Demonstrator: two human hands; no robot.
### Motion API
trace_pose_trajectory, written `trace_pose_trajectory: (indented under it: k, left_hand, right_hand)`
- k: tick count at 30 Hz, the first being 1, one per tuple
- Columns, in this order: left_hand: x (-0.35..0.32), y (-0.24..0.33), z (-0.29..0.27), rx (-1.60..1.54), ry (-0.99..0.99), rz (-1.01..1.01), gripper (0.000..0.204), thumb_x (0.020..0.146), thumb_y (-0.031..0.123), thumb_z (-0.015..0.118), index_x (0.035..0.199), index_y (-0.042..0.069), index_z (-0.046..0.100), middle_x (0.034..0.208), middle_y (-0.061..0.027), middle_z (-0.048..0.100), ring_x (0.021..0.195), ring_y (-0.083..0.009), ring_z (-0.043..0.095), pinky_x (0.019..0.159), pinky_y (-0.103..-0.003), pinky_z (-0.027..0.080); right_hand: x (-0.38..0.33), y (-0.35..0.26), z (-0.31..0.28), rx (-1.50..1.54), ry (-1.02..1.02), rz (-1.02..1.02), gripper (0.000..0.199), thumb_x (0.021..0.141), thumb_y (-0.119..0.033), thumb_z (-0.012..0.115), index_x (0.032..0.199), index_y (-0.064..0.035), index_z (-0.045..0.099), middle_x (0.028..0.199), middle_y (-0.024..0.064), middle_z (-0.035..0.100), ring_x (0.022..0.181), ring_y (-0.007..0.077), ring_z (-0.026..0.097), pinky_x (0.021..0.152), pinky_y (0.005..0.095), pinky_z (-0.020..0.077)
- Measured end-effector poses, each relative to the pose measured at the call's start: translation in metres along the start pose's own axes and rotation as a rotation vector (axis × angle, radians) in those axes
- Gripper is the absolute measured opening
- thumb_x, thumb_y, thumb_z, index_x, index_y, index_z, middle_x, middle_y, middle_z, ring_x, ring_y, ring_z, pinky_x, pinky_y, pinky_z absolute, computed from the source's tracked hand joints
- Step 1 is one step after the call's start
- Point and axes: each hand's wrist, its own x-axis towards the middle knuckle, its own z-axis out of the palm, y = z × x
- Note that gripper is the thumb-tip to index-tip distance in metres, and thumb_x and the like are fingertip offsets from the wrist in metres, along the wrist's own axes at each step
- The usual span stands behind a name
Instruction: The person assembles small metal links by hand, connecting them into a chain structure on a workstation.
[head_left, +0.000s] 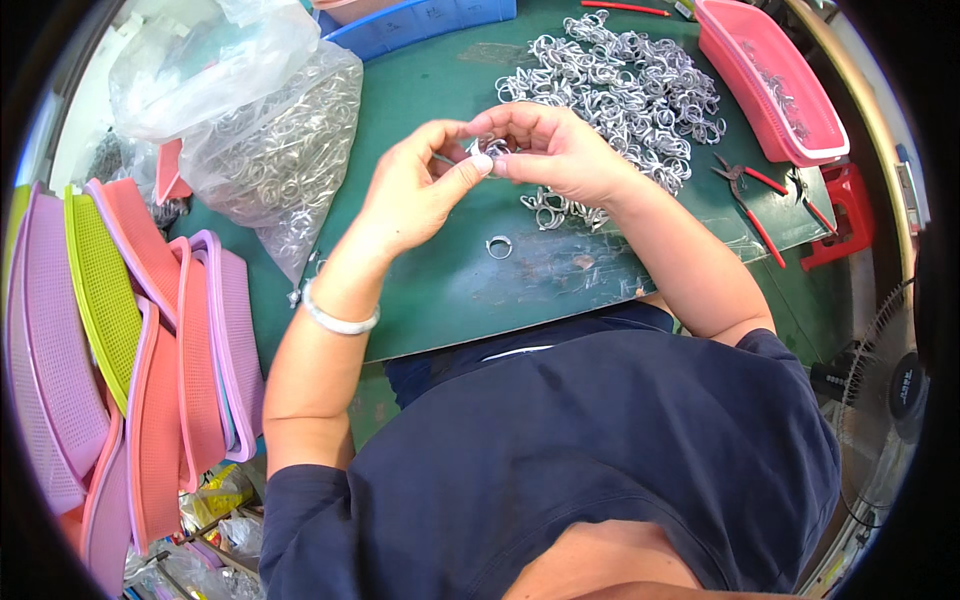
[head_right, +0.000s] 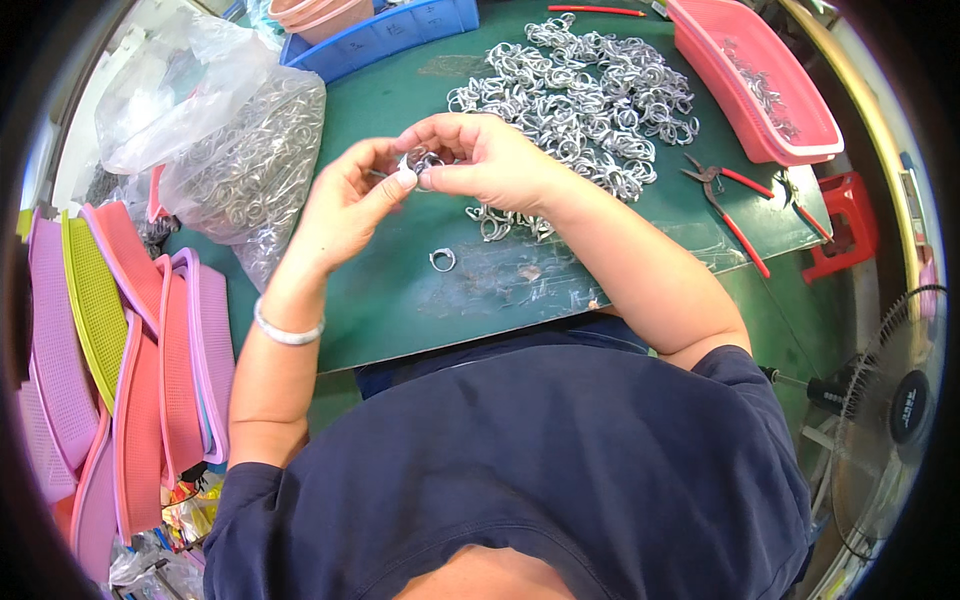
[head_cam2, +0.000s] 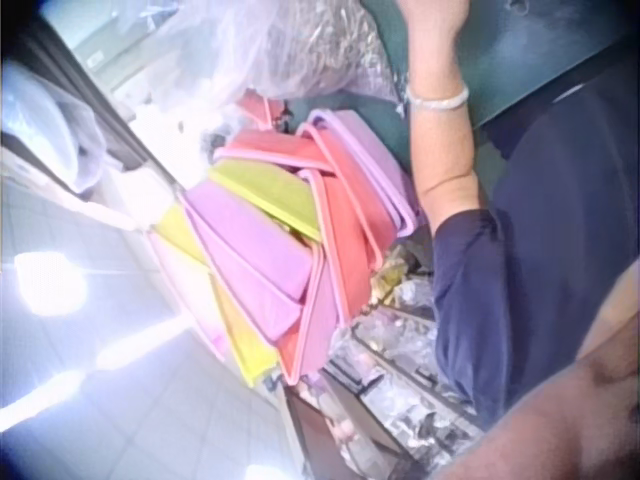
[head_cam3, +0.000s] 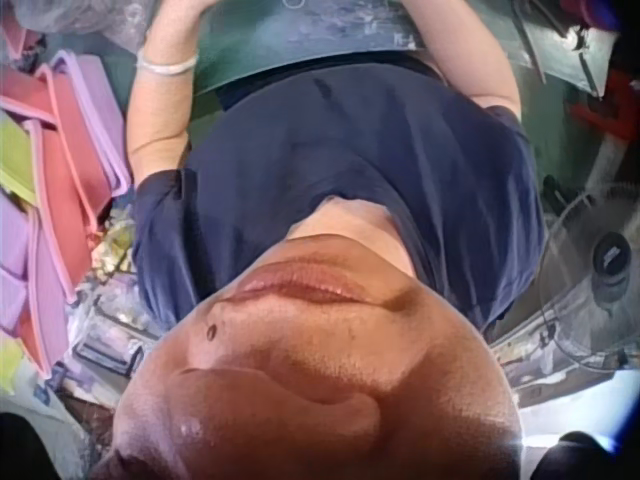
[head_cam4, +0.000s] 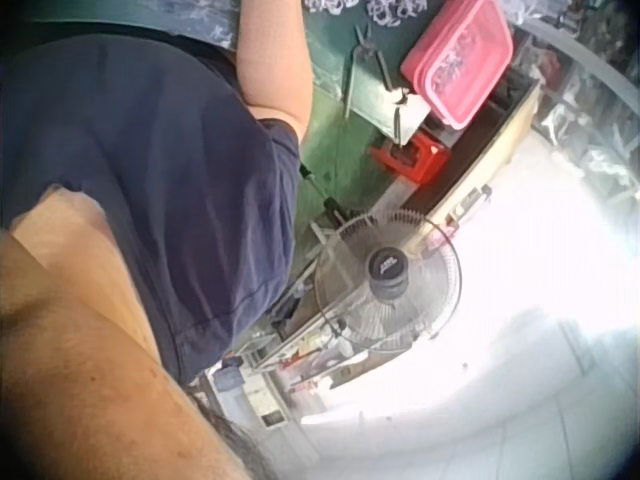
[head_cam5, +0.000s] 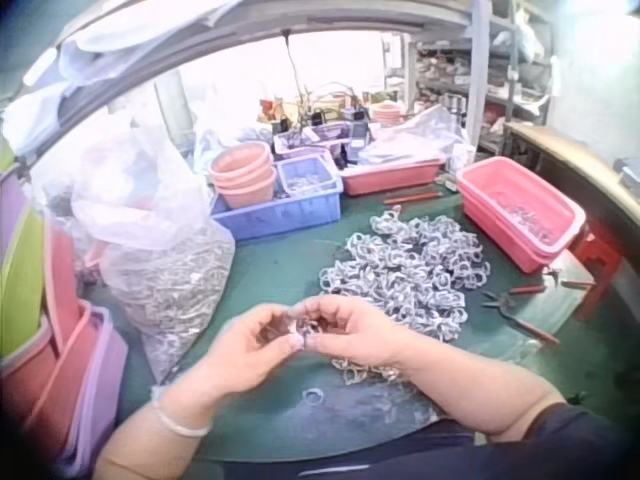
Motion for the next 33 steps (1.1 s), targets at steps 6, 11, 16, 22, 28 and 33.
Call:
trace_pose_trajectory:
  k: [6,11,16,22,28,33]
  left_hand:
    - [0.009,-0.023,0.011,-0.597,0.001,-0.214,0.025,0.086,0.011,0.052,0.108,0.001,0.050,0.092,-0.0066,0.058,0.077,-0.0121,0.059,0.064,-0.022,0.050]
    - [0.005,-0.041,0.009,-0.764,0.051,-0.236,0.020,0.087,0.010,0.049,0.104,0.002,0.051,0.095,-0.0081,0.059,0.082,-0.0152,0.060,0.073,-0.027,0.050]
    - [0.002,-0.040,0.007,-0.841,0.010,-0.204,0.016,0.087,0.009,0.049,0.101,0.002,0.052,0.095,-0.0088,0.059,0.085,-0.0177,0.060,0.076,-0.028,0.050]
    - [0.004,-0.049,0.004,-0.924,0.012,-0.194,0.013,0.086,0.007,0.049,0.097,0.002,0.052,0.095,-0.0090,0.059,0.087,-0.0191,0.060,0.079,-0.030,0.050]
    - [0.003,-0.050,0.002,-1.006,0.001,-0.173,0.014,0.085,0.004,0.046,0.097,0.001,0.051,0.094,-0.0103,0.059,0.088,-0.0192,0.059,0.081,-0.032,0.049]
    - [0.003,-0.046,0.004,-1.022,0.005,-0.178,0.011,0.083,0.004,0.049,0.093,0.002,0.053,0.091,-0.0090,0.059,0.084,-0.0190,0.060,0.078,-0.033,0.051]
  right_hand:
    - [-0.001,0.003,-0.001,-0.280,0.022,-0.006,0.047,0.074,0.003,0.059,0.119,-0.0015,0.044,0.107,0.0071,0.052,0.095,0.0102,0.050,0.077,0.0235,0.0432]
    - [0.002,0.008,-0.003,-0.073,0.038,0.067,0.048,0.072,0.006,0.059,0.118,-0.0009,0.045,0.105,0.0073,0.052,0.094,0.0110,0.051,0.079,0.0241,0.0434]
    - [0.002,0.006,-0.004,0.113,0.084,0.126,0.046,0.072,0.006,0.058,0.116,0.0028,0.045,0.102,0.0098,0.053,0.090,0.0120,0.052,0.079,0.0244,0.0457]
    - [0.002,0.007,-0.007,0.220,0.093,0.149,0.045,0.072,0.007,0.057,0.115,0.0036,0.045,0.105,0.0132,0.053,0.092,0.0152,0.055,0.080,0.0268,0.0477]
    - [0.002,0.012,-0.010,0.307,0.054,0.112,0.041,0.077,0.003,0.054,0.117,0.0007,0.044,0.104,0.0103,0.054,0.092,0.0155,0.054,0.080,0.0290,0.0460]
    - [0.004,0.013,-0.011,0.382,0.026,0.045,0.039,0.078,0.011,0.045,0.116,0.0023,0.045,0.100,0.0121,0.057,0.088,0.0177,0.058,0.076,0.0282,0.0486]
